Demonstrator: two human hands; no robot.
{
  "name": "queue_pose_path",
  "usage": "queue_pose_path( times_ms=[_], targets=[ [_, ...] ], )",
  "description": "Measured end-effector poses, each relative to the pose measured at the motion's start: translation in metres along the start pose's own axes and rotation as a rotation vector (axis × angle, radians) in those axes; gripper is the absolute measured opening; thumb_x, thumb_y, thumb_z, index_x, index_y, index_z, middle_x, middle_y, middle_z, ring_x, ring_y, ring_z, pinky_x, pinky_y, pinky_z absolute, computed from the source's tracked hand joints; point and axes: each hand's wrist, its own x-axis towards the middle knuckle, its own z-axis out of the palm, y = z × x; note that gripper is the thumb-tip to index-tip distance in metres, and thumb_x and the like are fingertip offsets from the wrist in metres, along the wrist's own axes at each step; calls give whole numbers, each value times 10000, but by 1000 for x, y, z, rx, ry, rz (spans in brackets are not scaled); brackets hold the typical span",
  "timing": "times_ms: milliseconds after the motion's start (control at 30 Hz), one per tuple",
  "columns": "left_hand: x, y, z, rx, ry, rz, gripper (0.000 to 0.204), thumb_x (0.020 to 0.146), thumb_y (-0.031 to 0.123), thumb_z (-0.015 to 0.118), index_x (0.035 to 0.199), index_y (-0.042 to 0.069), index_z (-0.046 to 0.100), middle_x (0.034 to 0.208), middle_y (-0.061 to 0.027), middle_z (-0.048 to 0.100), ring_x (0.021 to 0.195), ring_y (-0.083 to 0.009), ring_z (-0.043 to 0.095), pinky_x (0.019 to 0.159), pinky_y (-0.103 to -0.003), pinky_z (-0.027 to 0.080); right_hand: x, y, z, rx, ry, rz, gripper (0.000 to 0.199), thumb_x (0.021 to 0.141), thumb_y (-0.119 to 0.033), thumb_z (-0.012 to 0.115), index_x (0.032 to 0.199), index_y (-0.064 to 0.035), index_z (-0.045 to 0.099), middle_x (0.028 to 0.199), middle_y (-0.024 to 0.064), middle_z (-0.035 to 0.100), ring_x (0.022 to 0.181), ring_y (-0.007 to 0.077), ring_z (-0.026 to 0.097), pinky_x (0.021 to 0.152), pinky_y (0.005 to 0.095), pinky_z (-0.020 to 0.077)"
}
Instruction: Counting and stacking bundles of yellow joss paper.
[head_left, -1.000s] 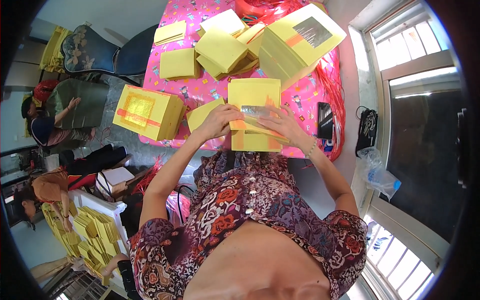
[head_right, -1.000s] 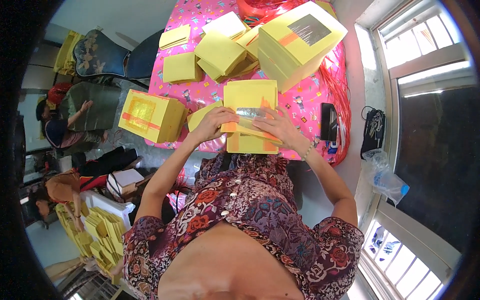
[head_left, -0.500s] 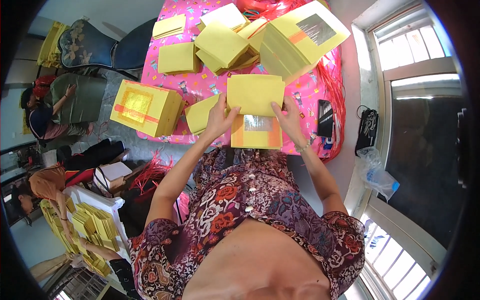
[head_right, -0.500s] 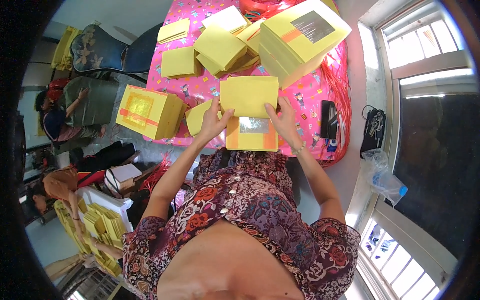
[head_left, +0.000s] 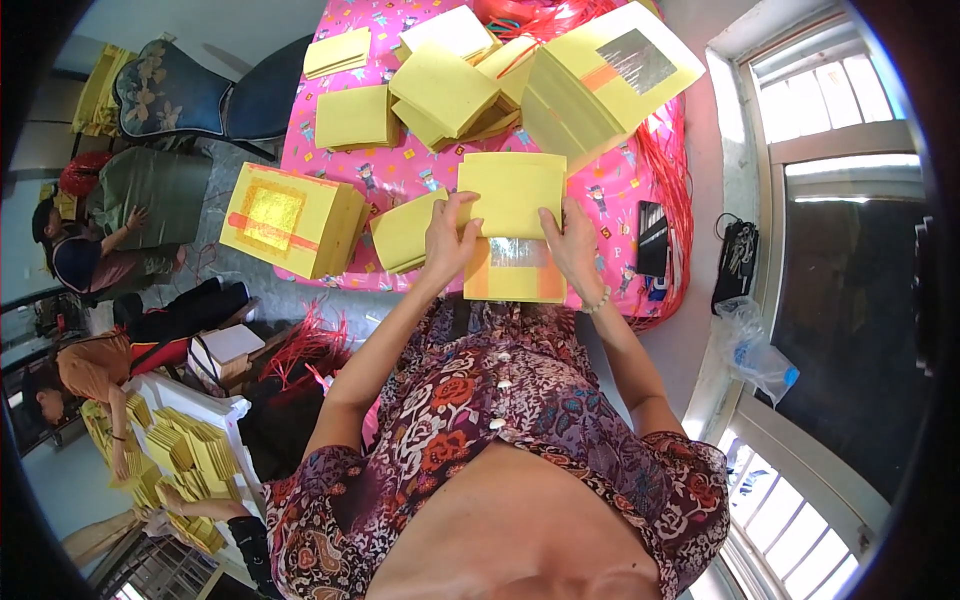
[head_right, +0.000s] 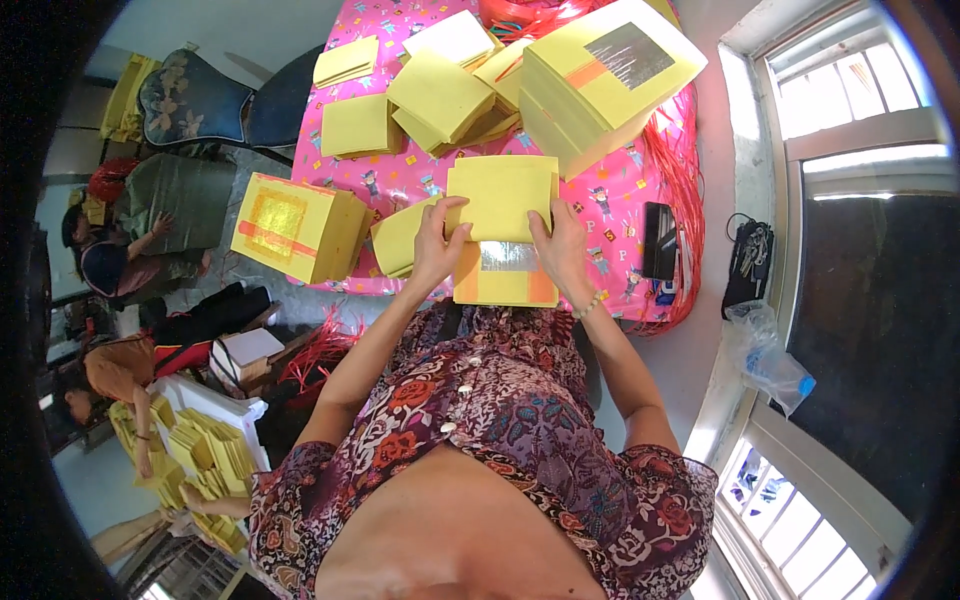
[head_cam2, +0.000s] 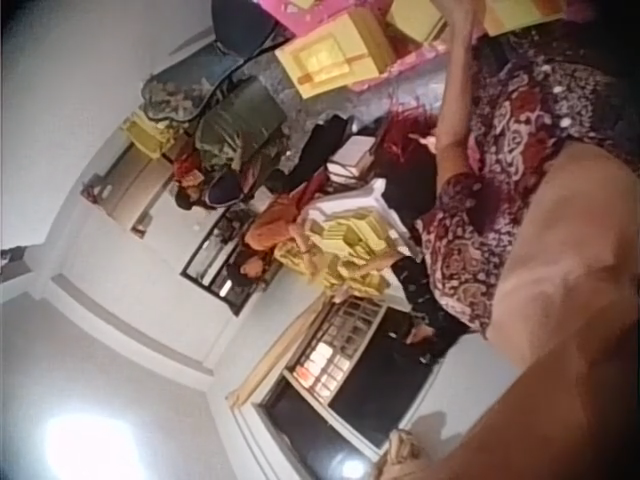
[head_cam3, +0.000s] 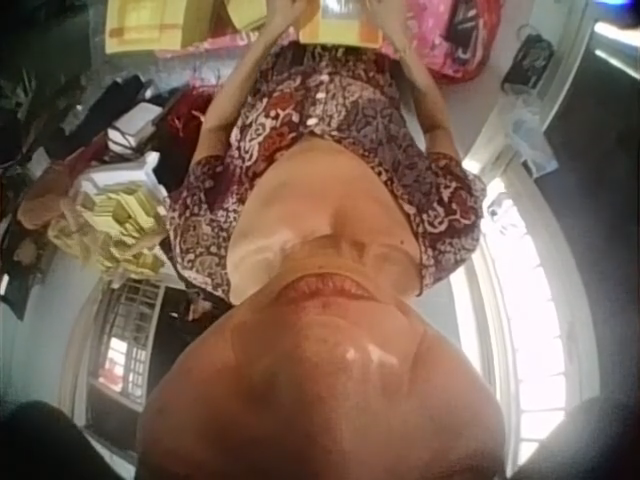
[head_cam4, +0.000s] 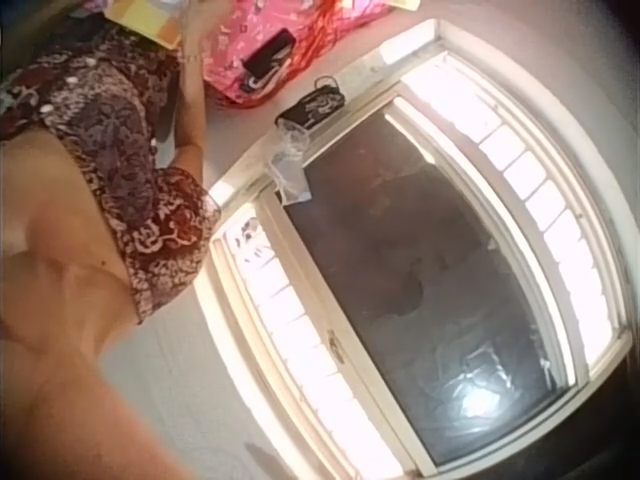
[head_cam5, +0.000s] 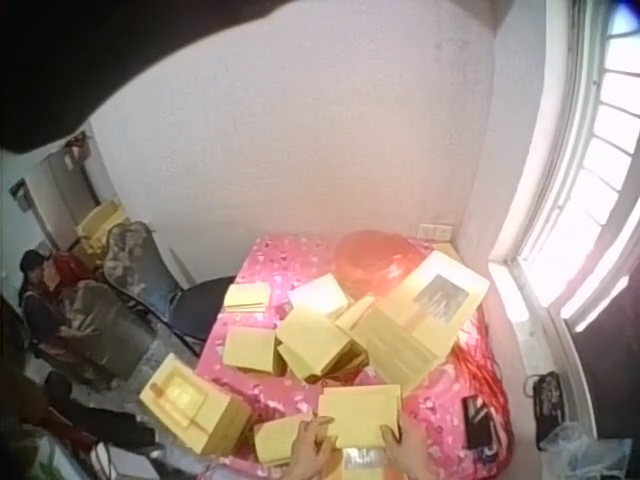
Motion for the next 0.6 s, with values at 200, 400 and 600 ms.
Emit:
queue_pose_path(
  times_ms=[200, 400, 600],
  targets=[
    [-2, 2, 5, -37, 53, -25, 388, 827, 80, 667, 1192, 100, 537, 999, -157, 534, 902, -353, 572, 781, -434, 468, 0, 0, -2, -8, -44, 27, 277, 883, -196, 670, 873, 27, 506, 796, 203, 558, 694, 365, 578, 611, 443, 452],
    [1, 1, 4, -23, 60, -13, 396, 815, 85, 677, 1188, 102, 545, 1003, -149, 553, 914, -340, 583, 792, -428, 472, 2, 3, 1, -12, -47, 57, 294, 873, -209, 679, 850, 26, 504, 780, 203, 559, 673, 371, 572, 601, 449, 445],
    [5, -2, 2, -33, 56, -32, 398, 804, 116, 698, 1176, 112, 557, 978, -132, 568, 894, -324, 599, 779, -421, 482, 4, 3, 3, -31, -30, 38, 300, 870, -221, 677, 825, 23, 509, 751, 200, 558, 664, 370, 570, 590, 451, 436]
  ],
)
